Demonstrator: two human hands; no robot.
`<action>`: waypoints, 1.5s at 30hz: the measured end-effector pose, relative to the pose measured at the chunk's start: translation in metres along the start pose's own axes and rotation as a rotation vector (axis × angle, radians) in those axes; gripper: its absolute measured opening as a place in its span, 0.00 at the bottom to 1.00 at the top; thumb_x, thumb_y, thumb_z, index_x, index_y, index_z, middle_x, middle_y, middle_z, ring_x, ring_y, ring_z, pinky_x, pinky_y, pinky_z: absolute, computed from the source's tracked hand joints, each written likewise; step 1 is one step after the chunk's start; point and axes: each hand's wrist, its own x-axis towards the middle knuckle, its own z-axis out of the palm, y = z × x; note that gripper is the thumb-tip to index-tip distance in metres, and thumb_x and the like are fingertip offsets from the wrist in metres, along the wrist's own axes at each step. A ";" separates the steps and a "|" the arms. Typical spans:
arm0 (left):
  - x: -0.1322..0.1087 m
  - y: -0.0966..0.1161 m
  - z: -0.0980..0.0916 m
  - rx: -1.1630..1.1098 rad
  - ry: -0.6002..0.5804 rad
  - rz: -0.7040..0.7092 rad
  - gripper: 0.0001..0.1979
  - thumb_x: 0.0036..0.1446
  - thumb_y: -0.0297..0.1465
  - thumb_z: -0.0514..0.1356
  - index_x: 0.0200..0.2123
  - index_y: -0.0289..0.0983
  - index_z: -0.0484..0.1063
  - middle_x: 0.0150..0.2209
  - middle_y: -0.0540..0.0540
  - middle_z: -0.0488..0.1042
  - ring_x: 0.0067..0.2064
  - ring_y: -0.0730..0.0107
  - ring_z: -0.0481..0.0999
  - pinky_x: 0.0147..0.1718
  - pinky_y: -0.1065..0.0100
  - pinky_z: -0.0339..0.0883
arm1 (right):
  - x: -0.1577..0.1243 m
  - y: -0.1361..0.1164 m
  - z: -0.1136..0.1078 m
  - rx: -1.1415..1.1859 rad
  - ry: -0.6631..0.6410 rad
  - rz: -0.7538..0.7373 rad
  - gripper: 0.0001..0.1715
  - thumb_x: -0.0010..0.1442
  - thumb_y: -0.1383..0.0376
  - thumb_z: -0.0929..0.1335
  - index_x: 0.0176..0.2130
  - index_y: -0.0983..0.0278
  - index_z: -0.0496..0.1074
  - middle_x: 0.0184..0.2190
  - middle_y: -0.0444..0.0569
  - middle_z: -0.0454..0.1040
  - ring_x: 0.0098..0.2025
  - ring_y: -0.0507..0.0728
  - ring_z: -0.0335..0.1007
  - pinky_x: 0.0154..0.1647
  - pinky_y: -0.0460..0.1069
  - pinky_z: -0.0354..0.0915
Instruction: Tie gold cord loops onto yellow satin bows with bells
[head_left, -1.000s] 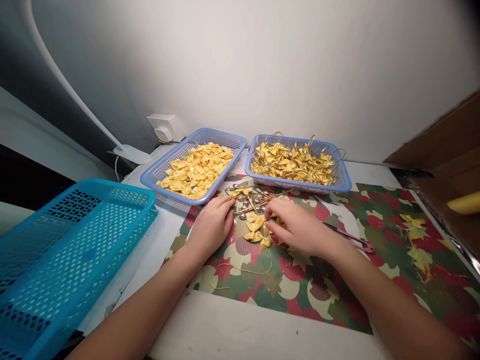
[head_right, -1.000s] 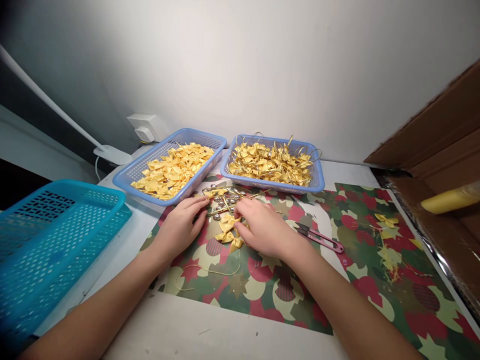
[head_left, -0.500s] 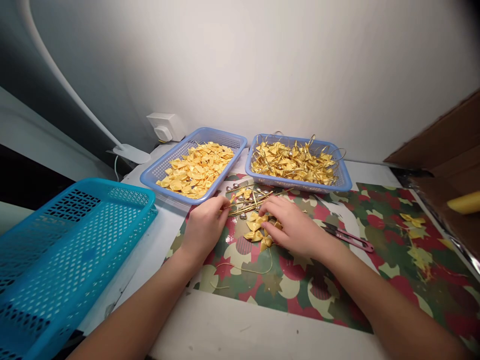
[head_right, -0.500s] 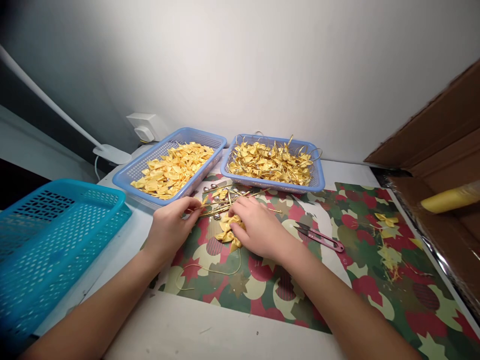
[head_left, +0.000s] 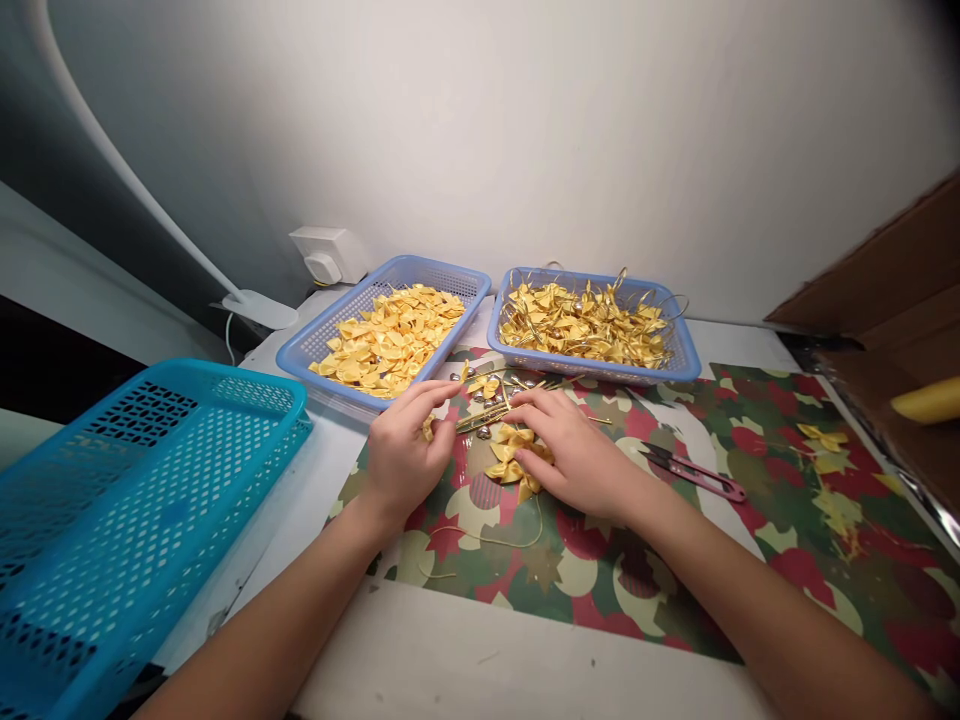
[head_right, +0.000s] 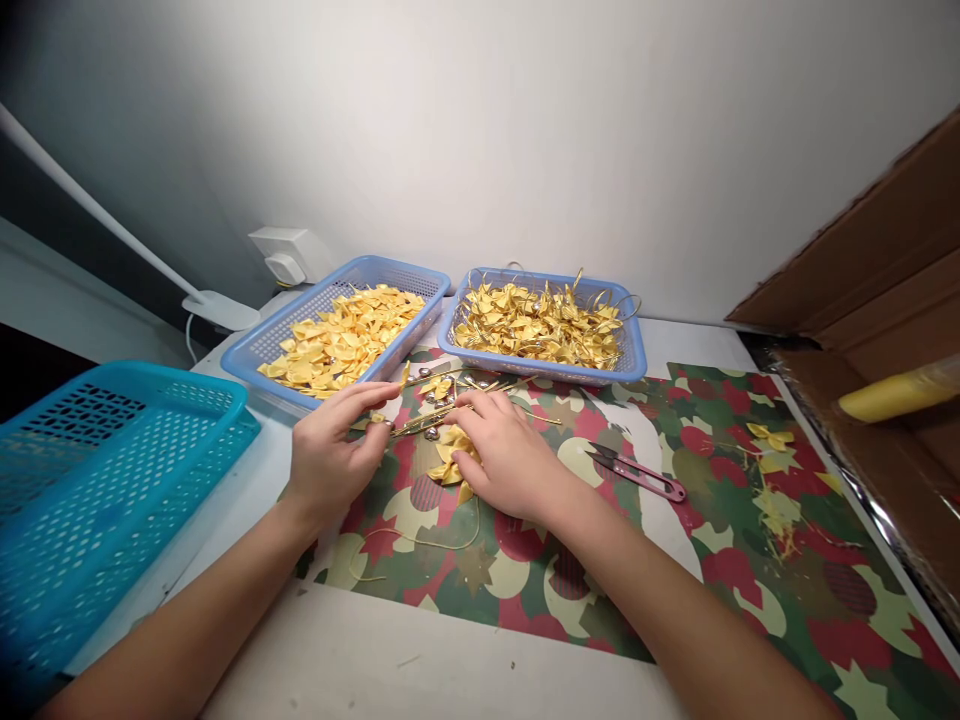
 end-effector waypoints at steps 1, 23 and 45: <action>0.000 0.002 -0.001 -0.091 0.019 -0.029 0.14 0.53 0.21 0.55 0.41 0.36 0.76 0.42 0.44 0.79 0.45 0.64 0.78 0.47 0.63 0.72 | 0.000 -0.001 -0.001 0.014 0.040 -0.013 0.15 0.62 0.68 0.64 0.50 0.62 0.67 0.55 0.54 0.66 0.57 0.62 0.59 0.57 0.60 0.60; -0.001 0.014 0.002 -0.876 -0.591 -0.606 0.08 0.52 0.32 0.66 0.31 0.34 0.73 0.25 0.51 0.72 0.26 0.77 0.72 0.26 0.75 0.68 | -0.004 -0.014 -0.026 0.053 -0.183 -0.011 0.06 0.65 0.68 0.63 0.33 0.63 0.64 0.31 0.44 0.72 0.34 0.53 0.64 0.40 0.49 0.56; -0.001 0.011 -0.008 -0.384 -0.687 -0.017 0.05 0.57 0.31 0.60 0.30 0.36 0.70 0.30 0.49 0.74 0.30 0.73 0.71 0.31 0.72 0.65 | -0.007 -0.021 -0.027 0.122 -0.360 0.095 0.10 0.68 0.64 0.57 0.35 0.63 0.61 0.32 0.46 0.69 0.31 0.53 0.59 0.29 0.48 0.52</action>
